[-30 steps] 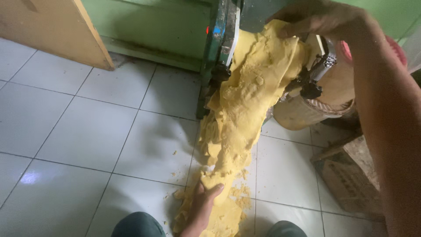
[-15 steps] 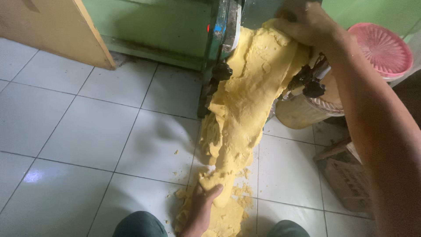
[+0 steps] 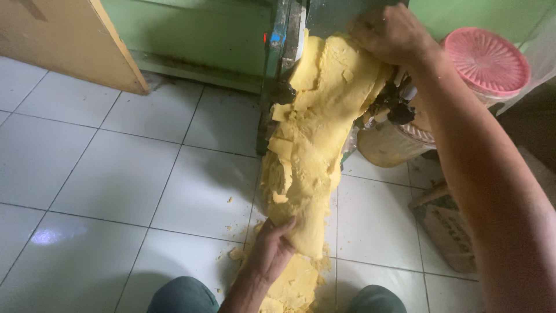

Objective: The person feeds a long sheet of yellow dough through a manual dough sheeter, repeatedly folding and passing it to thin it. They collect the processed dough on the floor and occasionally gather loose crumbs.

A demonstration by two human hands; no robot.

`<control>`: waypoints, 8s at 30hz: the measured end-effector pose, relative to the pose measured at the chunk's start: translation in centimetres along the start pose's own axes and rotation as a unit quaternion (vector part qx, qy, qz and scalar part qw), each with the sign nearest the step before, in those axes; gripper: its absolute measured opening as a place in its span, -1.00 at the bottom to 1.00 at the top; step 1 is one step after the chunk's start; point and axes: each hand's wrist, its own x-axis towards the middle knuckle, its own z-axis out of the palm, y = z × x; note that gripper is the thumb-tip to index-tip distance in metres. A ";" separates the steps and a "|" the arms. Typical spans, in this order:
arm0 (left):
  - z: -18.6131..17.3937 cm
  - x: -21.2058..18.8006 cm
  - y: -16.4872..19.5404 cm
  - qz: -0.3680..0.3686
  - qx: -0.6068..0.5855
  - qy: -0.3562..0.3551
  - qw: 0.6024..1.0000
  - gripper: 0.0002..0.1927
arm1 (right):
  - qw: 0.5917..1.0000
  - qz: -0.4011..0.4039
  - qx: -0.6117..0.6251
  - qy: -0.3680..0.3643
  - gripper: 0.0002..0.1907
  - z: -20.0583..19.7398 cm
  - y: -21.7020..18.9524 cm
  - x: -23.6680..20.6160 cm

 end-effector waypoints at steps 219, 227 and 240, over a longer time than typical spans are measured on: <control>22.4 24.8 20.9 0.764 0.645 0.010 -0.006 -0.49 | 0.982 -0.106 -0.131 0.081 -0.49 0.8 2.1 -3.6; 23.8 21.3 20.6 0.376 0.794 -0.036 0.476 -0.52 | 0.989 0.046 -0.036 0.138 -0.57 -0.9 -1.4 -5.2; -12.4 15.5 7.7 0.100 0.530 0.226 0.811 -0.08 | 0.675 0.429 0.596 0.075 -0.26 28.3 -1.8 -31.5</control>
